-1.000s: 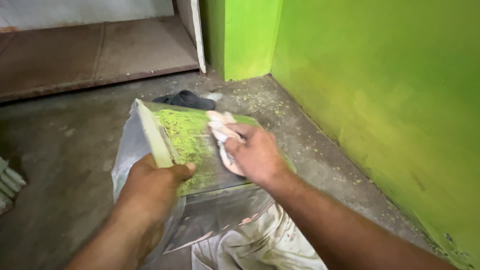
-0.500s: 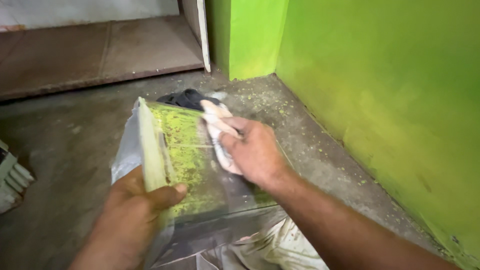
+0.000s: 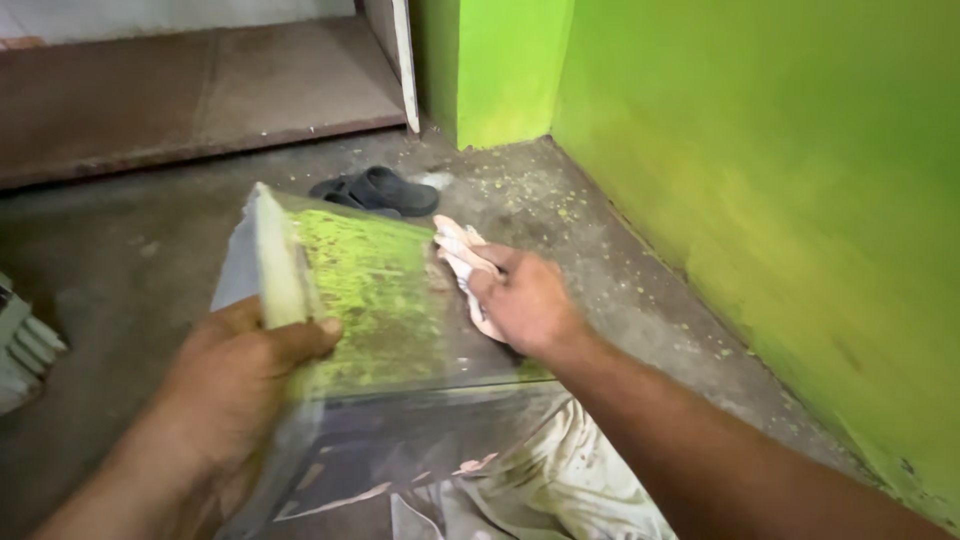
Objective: The person wipes the inside of a white plastic container with a cloth. They repeatedly wipe the interior walls and bottom of the container, then wipe the lid before placing it back on the container.
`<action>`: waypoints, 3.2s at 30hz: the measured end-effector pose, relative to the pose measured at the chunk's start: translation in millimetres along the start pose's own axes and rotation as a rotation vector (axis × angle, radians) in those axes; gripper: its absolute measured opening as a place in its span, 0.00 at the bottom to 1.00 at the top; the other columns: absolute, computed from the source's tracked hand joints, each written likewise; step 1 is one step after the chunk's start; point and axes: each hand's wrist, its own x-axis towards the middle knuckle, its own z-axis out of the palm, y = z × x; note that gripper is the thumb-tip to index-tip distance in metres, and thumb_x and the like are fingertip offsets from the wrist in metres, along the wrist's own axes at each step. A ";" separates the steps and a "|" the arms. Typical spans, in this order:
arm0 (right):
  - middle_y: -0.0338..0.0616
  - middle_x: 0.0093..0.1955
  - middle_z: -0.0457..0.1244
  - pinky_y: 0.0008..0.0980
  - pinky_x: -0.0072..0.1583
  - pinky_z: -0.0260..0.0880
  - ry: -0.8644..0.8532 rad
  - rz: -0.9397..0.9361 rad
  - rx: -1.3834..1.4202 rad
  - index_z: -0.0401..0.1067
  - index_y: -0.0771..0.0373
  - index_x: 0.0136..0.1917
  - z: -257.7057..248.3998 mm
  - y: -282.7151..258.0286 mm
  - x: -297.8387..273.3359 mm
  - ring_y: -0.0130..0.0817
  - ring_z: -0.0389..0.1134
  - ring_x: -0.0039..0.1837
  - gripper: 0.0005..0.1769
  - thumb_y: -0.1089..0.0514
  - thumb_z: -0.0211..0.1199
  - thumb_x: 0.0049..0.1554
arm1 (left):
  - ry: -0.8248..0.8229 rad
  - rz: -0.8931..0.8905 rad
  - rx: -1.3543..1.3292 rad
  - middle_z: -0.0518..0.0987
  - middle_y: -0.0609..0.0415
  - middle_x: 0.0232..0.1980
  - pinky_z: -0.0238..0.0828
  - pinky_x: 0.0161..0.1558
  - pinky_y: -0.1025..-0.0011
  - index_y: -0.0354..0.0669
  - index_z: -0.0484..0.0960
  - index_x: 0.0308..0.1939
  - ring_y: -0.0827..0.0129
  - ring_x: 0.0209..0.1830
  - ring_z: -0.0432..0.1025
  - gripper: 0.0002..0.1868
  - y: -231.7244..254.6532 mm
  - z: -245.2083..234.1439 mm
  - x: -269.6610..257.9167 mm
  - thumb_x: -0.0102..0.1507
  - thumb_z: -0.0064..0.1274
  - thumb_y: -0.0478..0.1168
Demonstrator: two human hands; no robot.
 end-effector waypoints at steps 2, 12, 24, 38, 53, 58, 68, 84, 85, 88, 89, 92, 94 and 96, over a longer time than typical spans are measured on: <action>0.53 0.48 0.72 0.41 0.55 0.72 0.035 -0.009 -0.001 0.77 0.51 0.62 1.1 11.5 7.5 0.46 0.75 0.49 0.22 0.50 0.59 0.55 | -0.046 -0.036 0.107 0.87 0.39 0.54 0.72 0.58 0.57 0.37 0.75 0.65 0.53 0.52 0.78 0.27 2.1 7.0 -6.7 0.62 0.58 0.35; 0.54 0.41 0.74 0.39 0.48 0.75 0.303 -0.033 0.138 0.80 0.60 0.56 -38.7 -20.6 7.9 0.37 0.77 0.44 0.20 0.48 0.58 0.58 | -0.170 0.275 0.523 0.86 0.46 0.41 0.73 0.44 0.64 0.37 0.86 0.51 0.66 0.38 0.76 0.16 -43.7 15.3 -5.3 0.63 0.63 0.43; 0.51 0.54 0.69 0.26 0.38 0.77 0.274 -0.570 0.156 0.68 0.64 0.70 -27.2 -117.1 -36.6 0.32 0.71 0.40 0.23 0.58 0.55 0.63 | 0.114 0.197 0.028 0.87 0.37 0.45 0.76 0.47 0.59 0.28 0.81 0.54 0.55 0.40 0.81 0.16 79.1 -0.2 -55.4 0.63 0.53 0.32; 0.50 0.59 0.67 0.34 0.58 0.75 0.177 -0.368 0.373 0.67 0.66 0.66 -32.3 -91.0 -39.7 0.38 0.73 0.58 0.25 0.60 0.58 0.55 | 0.262 0.138 -0.053 0.85 0.34 0.46 0.77 0.49 0.57 0.28 0.79 0.53 0.54 0.39 0.80 0.13 85.3 6.6 -63.4 0.66 0.49 0.31; 0.55 0.56 0.70 0.43 0.54 0.78 0.256 -0.261 0.344 0.72 0.63 0.68 -23.4 -62.6 -20.0 0.43 0.74 0.53 0.23 0.63 0.57 0.59 | 0.231 0.238 -0.012 0.88 0.35 0.44 0.79 0.49 0.58 0.28 0.82 0.50 0.55 0.40 0.82 0.13 82.0 0.9 -63.7 0.63 0.54 0.32; 0.50 0.53 0.72 0.34 0.56 0.75 0.228 0.138 0.239 0.72 0.56 0.66 -11.9 -21.8 -6.4 0.37 0.75 0.53 0.23 0.57 0.60 0.57 | 0.375 0.148 0.233 0.85 0.35 0.46 0.68 0.64 0.61 0.24 0.77 0.52 0.54 0.48 0.81 0.16 79.9 1.6 -63.1 0.64 0.58 0.33; 0.50 0.63 0.65 0.28 0.61 0.77 0.124 -0.494 0.445 0.69 0.70 0.68 4.8 -74.9 -36.8 0.33 0.71 0.59 0.25 0.66 0.52 0.58 | 0.186 0.244 0.242 0.80 0.25 0.58 0.63 0.68 0.48 0.23 0.79 0.52 0.39 0.60 0.75 0.22 42.8 -21.5 -28.9 0.63 0.61 0.41; 0.47 0.42 0.72 0.39 0.46 0.71 0.164 0.331 0.371 0.80 0.63 0.55 4.8 32.3 12.4 0.36 0.72 0.43 0.20 0.50 0.58 0.58 | 0.313 -0.061 0.768 0.79 0.30 0.31 0.77 0.44 0.54 0.30 0.81 0.39 0.50 0.28 0.77 0.17 73.9 6.4 -62.4 0.68 0.59 0.46; 0.48 0.42 0.71 0.39 0.44 0.69 0.154 0.378 0.464 0.80 0.65 0.55 4.6 36.1 15.2 0.37 0.70 0.42 0.20 0.50 0.58 0.58 | 0.324 -0.052 0.773 0.79 0.30 0.31 0.77 0.44 0.55 0.28 0.80 0.37 0.50 0.28 0.77 0.19 74.5 5.9 -64.5 0.67 0.60 0.46; 0.46 0.41 0.69 0.39 0.40 0.68 0.107 0.454 0.723 0.78 0.65 0.56 -0.2 31.3 18.2 0.37 0.67 0.40 0.19 0.51 0.60 0.59 | 0.338 0.040 0.671 0.80 0.36 0.33 0.77 0.47 0.56 0.27 0.77 0.33 0.53 0.30 0.76 0.20 75.5 3.9 -63.8 0.64 0.60 0.45; 0.45 0.40 0.68 0.39 0.40 0.67 0.085 0.471 0.804 0.77 0.64 0.56 -3.4 25.1 16.3 0.36 0.66 0.40 0.18 0.51 0.60 0.58 | 0.336 0.060 0.646 0.80 0.36 0.33 0.77 0.47 0.55 0.27 0.77 0.34 0.53 0.31 0.75 0.19 75.3 2.7 -63.0 0.64 0.61 0.44; 0.47 0.42 0.72 0.34 0.42 0.72 0.199 0.173 0.406 0.75 0.63 0.57 -8.9 -3.9 -2.8 0.34 0.72 0.40 0.16 0.54 0.61 0.58 | 0.295 0.082 0.611 0.82 0.27 0.34 0.78 0.43 0.49 0.28 0.80 0.39 0.47 0.30 0.74 0.16 72.6 -3.2 -59.8 0.66 0.60 0.42; 0.44 0.50 0.69 0.33 0.46 0.78 0.237 -0.108 0.453 0.72 0.62 0.60 -13.6 -28.7 -14.7 0.33 0.73 0.46 0.18 0.57 0.57 0.58 | 0.227 0.201 0.397 0.85 0.31 0.37 0.78 0.42 0.52 0.29 0.81 0.44 0.50 0.32 0.77 0.14 66.0 -3.9 -50.4 0.64 0.60 0.40; 0.46 0.55 0.67 0.35 0.53 0.77 0.275 -0.388 0.352 0.71 0.64 0.63 -10.3 -55.2 -33.2 0.36 0.72 0.53 0.19 0.60 0.56 0.59 | 0.165 0.316 0.178 0.88 0.35 0.40 0.78 0.42 0.54 0.30 0.81 0.48 0.53 0.34 0.79 0.14 59.2 -7.4 -42.3 0.63 0.59 0.37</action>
